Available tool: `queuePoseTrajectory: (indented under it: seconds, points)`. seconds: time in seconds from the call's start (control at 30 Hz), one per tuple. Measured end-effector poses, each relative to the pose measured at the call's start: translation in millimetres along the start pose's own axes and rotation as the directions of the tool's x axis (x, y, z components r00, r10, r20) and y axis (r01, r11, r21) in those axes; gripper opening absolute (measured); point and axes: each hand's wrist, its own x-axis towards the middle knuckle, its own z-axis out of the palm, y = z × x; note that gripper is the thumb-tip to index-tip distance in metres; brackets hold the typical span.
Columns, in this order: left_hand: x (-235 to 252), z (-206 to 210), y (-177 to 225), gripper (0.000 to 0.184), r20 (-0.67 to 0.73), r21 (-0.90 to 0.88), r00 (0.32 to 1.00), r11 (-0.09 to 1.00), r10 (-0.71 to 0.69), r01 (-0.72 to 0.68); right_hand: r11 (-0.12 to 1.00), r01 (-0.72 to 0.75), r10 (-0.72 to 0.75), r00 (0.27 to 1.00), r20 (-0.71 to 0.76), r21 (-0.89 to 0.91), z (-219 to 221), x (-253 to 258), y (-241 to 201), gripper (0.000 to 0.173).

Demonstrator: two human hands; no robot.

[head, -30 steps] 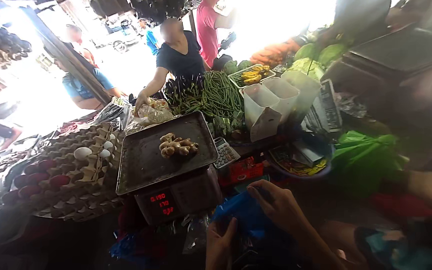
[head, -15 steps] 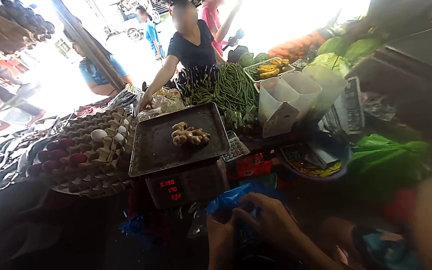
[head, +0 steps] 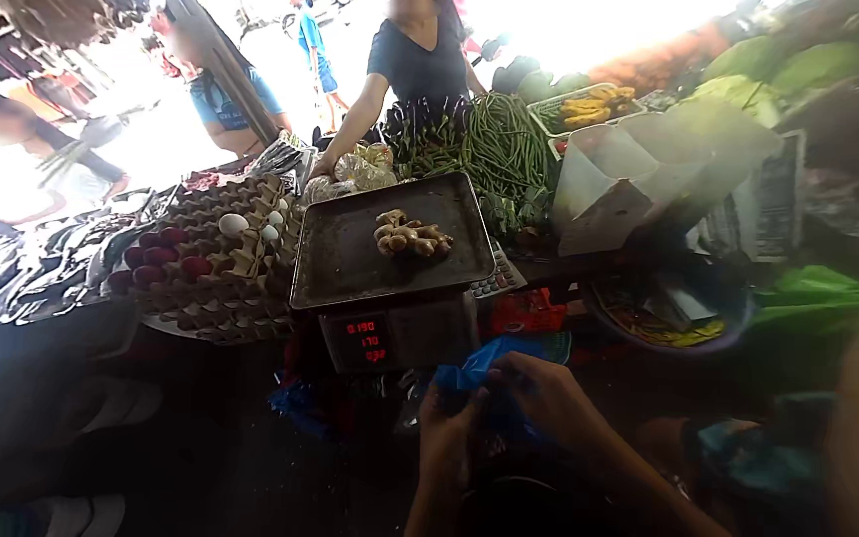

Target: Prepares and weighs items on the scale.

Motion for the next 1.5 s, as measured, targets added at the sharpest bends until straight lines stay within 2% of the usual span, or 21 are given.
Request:
queuePoseTrajectory:
  seconds: [0.13,0.23,0.3,0.33,0.4,0.47,0.5,0.57,0.6,0.7,0.77,0.83,0.9,0.97,1.03,1.1,1.17,1.23,1.3,1.4,1.5]
  points:
    - [-3,-4,3,0.035,0.072,-0.189,0.996,0.979,-0.061,0.074,0.996,-0.002,0.002,1.0,0.001,-0.088,6,0,-6,0.027]
    - [1,-19,4,0.025,0.253,-0.338,0.967,0.94,0.039,0.05,0.976,-0.05,0.049,0.999,-0.006,-0.212,9,5,-8,0.028]
    - [-2,-24,15,0.026,0.301,-0.296,0.94,0.953,0.161,-0.068,0.959,-0.052,0.045,0.998,-0.032,-0.279,12,9,-7,0.031]
    - [-6,-24,24,0.025,0.295,-0.234,0.927,0.958,0.232,-0.165,0.958,-0.049,0.042,0.999,-0.029,-0.283,10,10,-8,0.032]
    - [-14,-27,38,0.021,0.266,0.038,0.875,0.903,0.404,-0.428,0.974,-0.025,0.023,1.0,-0.008,-0.225,5,10,-13,0.033]
    - [-19,-38,42,0.012,0.187,0.406,0.804,0.701,0.564,-0.586,0.994,0.017,-0.015,1.0,0.02,-0.111,-3,10,-20,0.031]
    - [-21,-45,41,0.011,0.139,0.562,0.754,0.576,0.642,-0.594,0.997,0.04,-0.038,0.999,0.036,-0.063,-8,10,-23,0.03]
    - [-25,-61,42,0.012,0.09,0.791,0.685,0.366,0.723,-0.49,0.997,0.064,-0.061,0.996,0.069,-0.045,-16,12,-29,0.029]
    - [-28,-69,42,0.011,0.066,0.863,0.685,0.303,0.726,-0.404,0.995,0.072,-0.066,0.994,0.089,-0.065,-20,14,-31,0.028]
    - [-43,-91,37,0.019,-0.011,0.956,0.741,0.225,0.671,-0.189,0.977,0.12,-0.09,0.981,0.171,-0.176,-25,29,-30,0.029]
    - [-54,-98,31,0.026,-0.038,0.969,0.787,0.215,0.616,-0.121,0.938,0.211,-0.145,0.96,0.239,-0.276,-24,46,-29,0.029]
    - [-64,-92,26,0.03,-0.032,0.96,0.85,0.254,0.526,-0.121,0.908,0.27,-0.175,0.939,0.296,-0.319,-26,72,-35,0.027]
    - [-72,-77,22,0.039,-0.007,0.93,0.92,0.341,0.392,-0.139,0.889,0.315,-0.246,0.941,0.234,-0.331,-25,107,-42,0.021]
    - [-73,-63,22,0.046,0.073,0.898,0.963,0.403,0.261,-0.178,0.857,0.373,-0.343,0.928,0.145,-0.356,-20,149,-43,0.022]
    - [-69,-56,22,0.048,0.172,0.859,0.97,0.457,0.17,-0.232,0.845,0.355,-0.304,0.934,0.188,-0.4,-13,193,-40,0.044]
    - [-66,-53,30,0.056,0.23,0.805,0.965,0.534,0.124,-0.26,0.823,0.31,-0.172,0.935,0.311,-0.476,-1,226,-35,0.067]
    - [-61,-55,44,0.067,0.277,0.701,0.954,0.655,0.113,-0.281,0.775,0.285,-0.08,0.929,0.36,-0.564,10,242,-35,0.069]
    - [-56,-56,61,0.071,0.321,0.506,0.94,0.818,0.115,-0.273,0.753,0.31,-0.118,0.931,0.344,-0.581,14,246,-33,0.06]
    - [-47,-57,76,0.072,0.342,0.298,0.937,0.938,0.069,-0.178,0.809,0.335,-0.202,0.93,0.306,-0.483,5,243,-33,0.054]
    - [-24,-57,92,0.081,0.368,0.161,0.929,0.986,-0.022,-0.041,0.915,0.385,-0.344,0.9,0.266,-0.12,-25,219,-60,0.043]
    - [-2,-54,113,0.09,0.349,0.153,0.937,0.988,-0.025,-0.03,0.871,0.436,-0.49,0.766,0.416,0.224,-55,189,-98,0.038]
